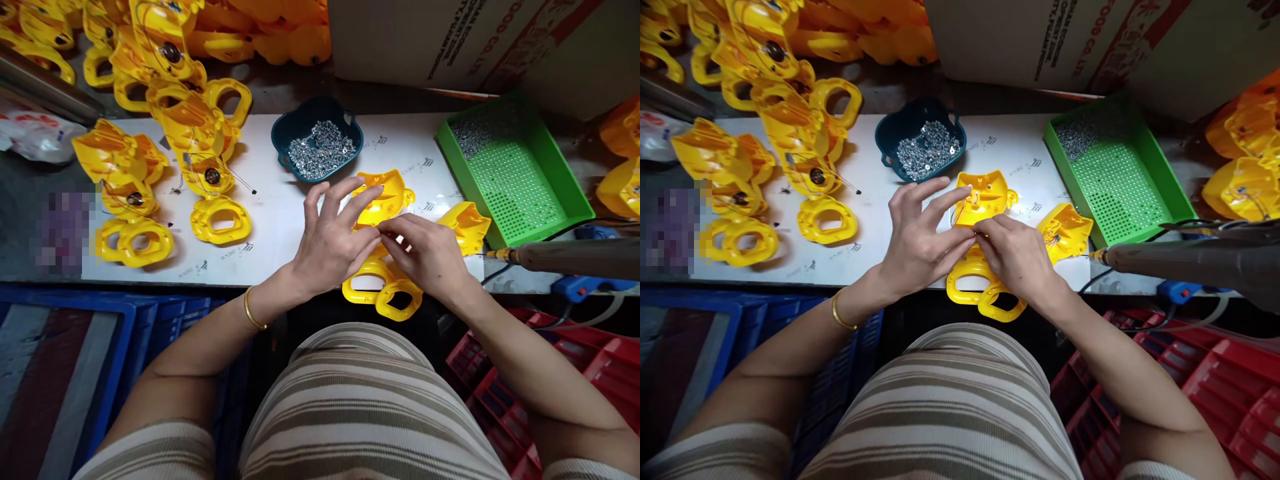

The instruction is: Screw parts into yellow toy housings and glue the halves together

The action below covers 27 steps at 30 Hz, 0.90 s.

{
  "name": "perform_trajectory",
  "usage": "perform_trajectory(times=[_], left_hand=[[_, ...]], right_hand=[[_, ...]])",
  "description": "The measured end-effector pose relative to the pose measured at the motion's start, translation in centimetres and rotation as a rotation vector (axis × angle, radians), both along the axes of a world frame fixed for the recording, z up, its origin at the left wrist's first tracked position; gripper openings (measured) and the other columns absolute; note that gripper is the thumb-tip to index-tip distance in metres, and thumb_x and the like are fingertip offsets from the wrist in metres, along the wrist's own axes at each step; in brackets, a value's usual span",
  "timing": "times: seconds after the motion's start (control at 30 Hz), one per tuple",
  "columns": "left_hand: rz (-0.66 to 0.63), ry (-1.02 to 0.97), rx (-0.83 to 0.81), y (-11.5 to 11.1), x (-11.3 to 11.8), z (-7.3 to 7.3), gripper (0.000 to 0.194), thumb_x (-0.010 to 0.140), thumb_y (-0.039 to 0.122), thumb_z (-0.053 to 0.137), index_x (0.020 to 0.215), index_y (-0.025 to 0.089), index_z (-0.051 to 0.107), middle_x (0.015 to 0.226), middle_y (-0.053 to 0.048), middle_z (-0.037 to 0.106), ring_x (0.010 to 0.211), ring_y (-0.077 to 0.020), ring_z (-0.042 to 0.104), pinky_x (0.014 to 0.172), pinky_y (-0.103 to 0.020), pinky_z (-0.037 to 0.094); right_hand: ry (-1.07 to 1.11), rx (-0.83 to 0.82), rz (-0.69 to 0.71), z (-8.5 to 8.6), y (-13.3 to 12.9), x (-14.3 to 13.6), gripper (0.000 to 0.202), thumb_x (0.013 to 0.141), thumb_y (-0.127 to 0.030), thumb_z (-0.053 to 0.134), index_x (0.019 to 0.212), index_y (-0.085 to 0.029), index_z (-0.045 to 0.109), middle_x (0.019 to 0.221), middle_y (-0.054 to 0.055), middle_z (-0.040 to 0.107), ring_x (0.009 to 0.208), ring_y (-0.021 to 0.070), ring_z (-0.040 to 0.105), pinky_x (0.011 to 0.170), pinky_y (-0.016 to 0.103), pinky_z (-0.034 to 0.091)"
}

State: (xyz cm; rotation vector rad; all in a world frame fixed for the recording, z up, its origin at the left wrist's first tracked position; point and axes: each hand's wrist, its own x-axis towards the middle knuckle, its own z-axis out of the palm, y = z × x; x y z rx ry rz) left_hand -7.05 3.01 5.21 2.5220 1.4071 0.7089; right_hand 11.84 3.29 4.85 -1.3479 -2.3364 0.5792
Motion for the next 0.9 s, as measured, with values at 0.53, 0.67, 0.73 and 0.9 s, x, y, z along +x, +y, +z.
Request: perform_trajectory(times=[0.53, 0.67, 0.73, 0.9], left_hand=[[0.235, -0.007, -0.09, -6.5, -1.4, -5.0, 0.035, 0.074, 0.056, 0.073, 0.082, 0.022, 0.067, 0.132, -0.011, 0.057, 0.129, -0.0348, 0.043, 0.11, -0.057, 0.02], [0.189, -0.022, -0.1, -6.5, -1.2, -5.0, 0.023, 0.081, 0.044, 0.071, 0.075, 0.022, 0.068, 0.13, -0.01, 0.06, 0.129, -0.0329, 0.044, 0.108, -0.057, 0.022], [0.172, -0.03, -0.094, -6.5, -1.2, -5.1, 0.022, 0.081, 0.041, 0.071, 0.073, 0.021, 0.067, 0.13, -0.01, 0.06, 0.128, -0.0324, 0.044, 0.108, -0.056, 0.025], [0.152, -0.038, -0.098, -6.3, -1.4, -5.2, 0.018, 0.081, 0.037, 0.073, 0.075, 0.021, 0.068, 0.132, -0.01, 0.06, 0.129, -0.0322, 0.044, 0.108, -0.057, 0.026]], right_hand=[[-0.293, -0.216, 0.026, -0.7, -1.0, -0.6, 0.022, 0.093, -0.034, 0.051, 0.094, -0.023, 0.07, 0.096, 0.004, 0.072, 0.075, 0.0177, 0.064, 0.052, 0.028, 0.024], [-0.354, -0.227, 0.034, -0.5, -1.2, -0.9, 0.024, 0.094, -0.032, 0.048, 0.096, -0.02, 0.069, 0.094, 0.005, 0.071, 0.073, 0.0178, 0.063, 0.052, 0.029, 0.023], [-0.407, -0.217, 0.037, -0.6, -1.3, -1.2, 0.025, 0.094, -0.03, 0.046, 0.096, -0.019, 0.069, 0.094, 0.007, 0.071, 0.074, 0.0181, 0.063, 0.051, 0.03, 0.021], [-0.527, -0.115, 0.104, -0.5, -1.9, -1.5, 0.027, 0.096, -0.023, 0.043, 0.096, -0.018, 0.069, 0.095, 0.009, 0.07, 0.082, 0.0199, 0.064, 0.05, 0.031, 0.021]])
